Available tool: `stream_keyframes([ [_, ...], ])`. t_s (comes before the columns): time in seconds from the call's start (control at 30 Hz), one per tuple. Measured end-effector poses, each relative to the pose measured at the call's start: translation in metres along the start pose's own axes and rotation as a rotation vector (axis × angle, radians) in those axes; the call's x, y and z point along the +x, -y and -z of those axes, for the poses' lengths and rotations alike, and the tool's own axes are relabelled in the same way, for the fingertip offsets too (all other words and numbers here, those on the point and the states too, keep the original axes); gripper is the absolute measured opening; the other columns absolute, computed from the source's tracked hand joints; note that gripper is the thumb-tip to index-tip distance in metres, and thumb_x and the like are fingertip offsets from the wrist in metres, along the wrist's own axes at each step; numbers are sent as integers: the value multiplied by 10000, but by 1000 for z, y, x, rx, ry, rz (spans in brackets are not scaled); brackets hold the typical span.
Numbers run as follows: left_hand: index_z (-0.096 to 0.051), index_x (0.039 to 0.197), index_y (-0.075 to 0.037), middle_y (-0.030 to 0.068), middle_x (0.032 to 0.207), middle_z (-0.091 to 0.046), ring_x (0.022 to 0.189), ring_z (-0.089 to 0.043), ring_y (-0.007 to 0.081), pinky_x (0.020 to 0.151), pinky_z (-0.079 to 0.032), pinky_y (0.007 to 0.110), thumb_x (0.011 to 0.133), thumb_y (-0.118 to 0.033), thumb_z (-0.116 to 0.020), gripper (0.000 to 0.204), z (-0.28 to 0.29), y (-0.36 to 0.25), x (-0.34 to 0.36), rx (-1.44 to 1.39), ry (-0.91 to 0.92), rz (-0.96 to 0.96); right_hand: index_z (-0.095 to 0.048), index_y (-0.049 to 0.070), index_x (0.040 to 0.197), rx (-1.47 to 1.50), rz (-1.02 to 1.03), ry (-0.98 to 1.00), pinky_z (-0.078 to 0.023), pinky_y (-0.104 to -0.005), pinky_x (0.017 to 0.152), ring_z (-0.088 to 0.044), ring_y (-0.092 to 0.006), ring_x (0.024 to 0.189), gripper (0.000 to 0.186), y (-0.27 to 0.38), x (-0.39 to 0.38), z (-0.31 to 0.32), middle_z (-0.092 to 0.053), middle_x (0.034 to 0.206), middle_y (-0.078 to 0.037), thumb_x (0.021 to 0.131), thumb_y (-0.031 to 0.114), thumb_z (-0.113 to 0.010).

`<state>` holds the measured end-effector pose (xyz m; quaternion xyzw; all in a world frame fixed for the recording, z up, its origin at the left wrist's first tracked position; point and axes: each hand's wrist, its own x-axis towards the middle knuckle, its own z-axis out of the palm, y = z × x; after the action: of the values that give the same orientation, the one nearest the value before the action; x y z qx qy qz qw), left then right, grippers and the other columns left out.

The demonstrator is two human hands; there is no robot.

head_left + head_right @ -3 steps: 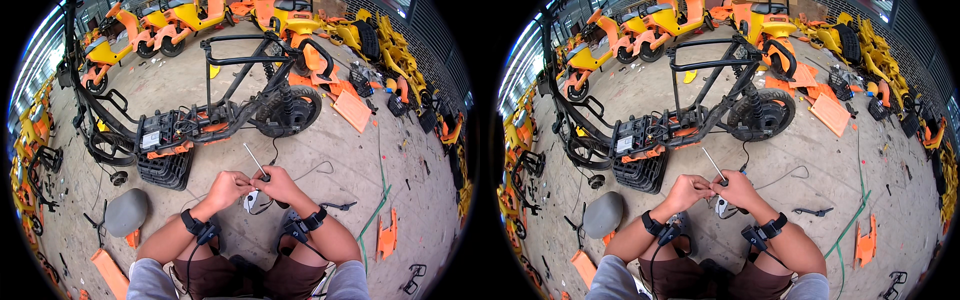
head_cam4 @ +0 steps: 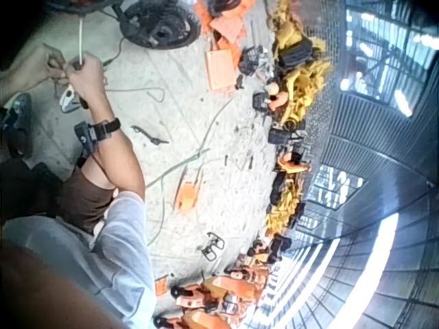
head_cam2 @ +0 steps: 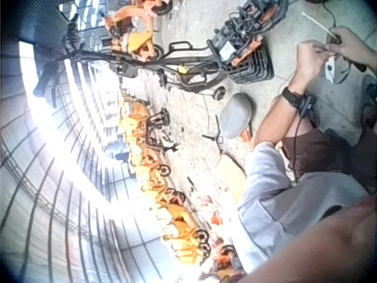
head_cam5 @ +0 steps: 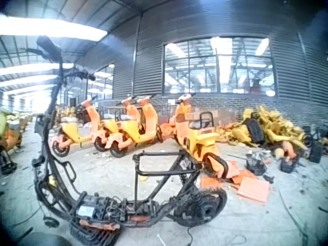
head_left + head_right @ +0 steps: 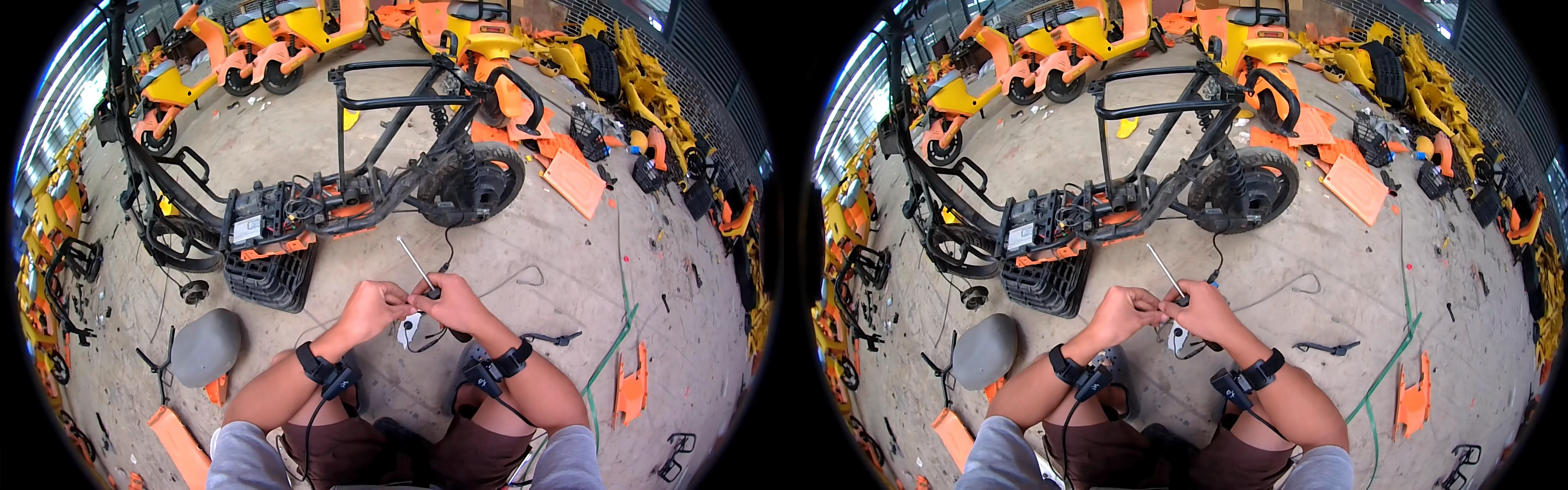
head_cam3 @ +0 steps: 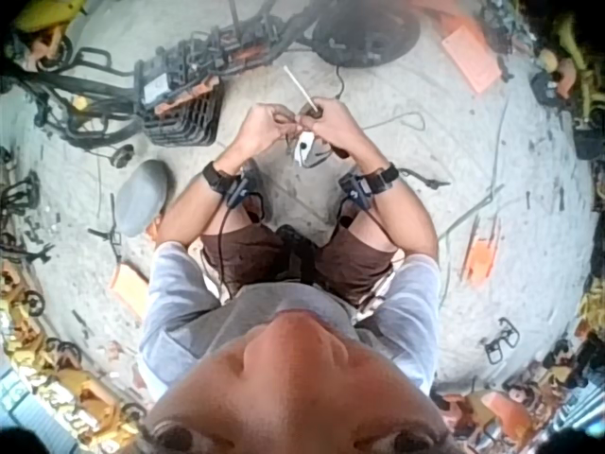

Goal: The person sits on the floor and uses a screwdriver to adjust and connect wires on a disassembled electric scooter. They repeatedly probe and tighten connections on a small white component and nearby wiring harness.

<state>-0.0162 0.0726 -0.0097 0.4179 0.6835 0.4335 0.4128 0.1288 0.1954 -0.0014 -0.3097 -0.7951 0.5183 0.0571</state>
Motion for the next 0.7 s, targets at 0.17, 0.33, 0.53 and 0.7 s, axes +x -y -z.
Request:
stream_keyframes([
  [0.17,-689,904,74,125,788,-724,711,-686,120,639,-540,246,810,-15,-744,140,-3,-3,3,-120,63,-5,-708,29,905,3,-1,-3,-500,-358,653,-666,-258,690,275,-1,-3,5,-692,775,-149,794,281,-725],
  [0.33,-681,914,82,140,809,-723,728,-692,134,652,-546,246,809,-1,-738,145,-5,-3,-1,-53,-2,-25,-703,16,893,46,37,-25,-500,-358,635,-661,-264,676,272,0,-4,6,-678,746,-150,787,265,-718],
  [0.53,-680,922,74,131,808,-724,720,-680,126,650,-543,242,794,-1,-754,166,-14,-16,0,-5,-109,-46,-707,4,870,110,48,-55,-485,-348,563,-627,-226,561,245,3,-5,16,-660,662,-141,782,232,-686],
  [0.7,-671,907,75,129,792,-718,709,-675,120,640,-540,242,788,6,-755,161,-16,-11,1,-34,-72,-47,-707,-5,849,84,56,-30,-488,-345,565,-626,-220,555,243,4,-10,19,-669,663,-129,751,214,-666],
])
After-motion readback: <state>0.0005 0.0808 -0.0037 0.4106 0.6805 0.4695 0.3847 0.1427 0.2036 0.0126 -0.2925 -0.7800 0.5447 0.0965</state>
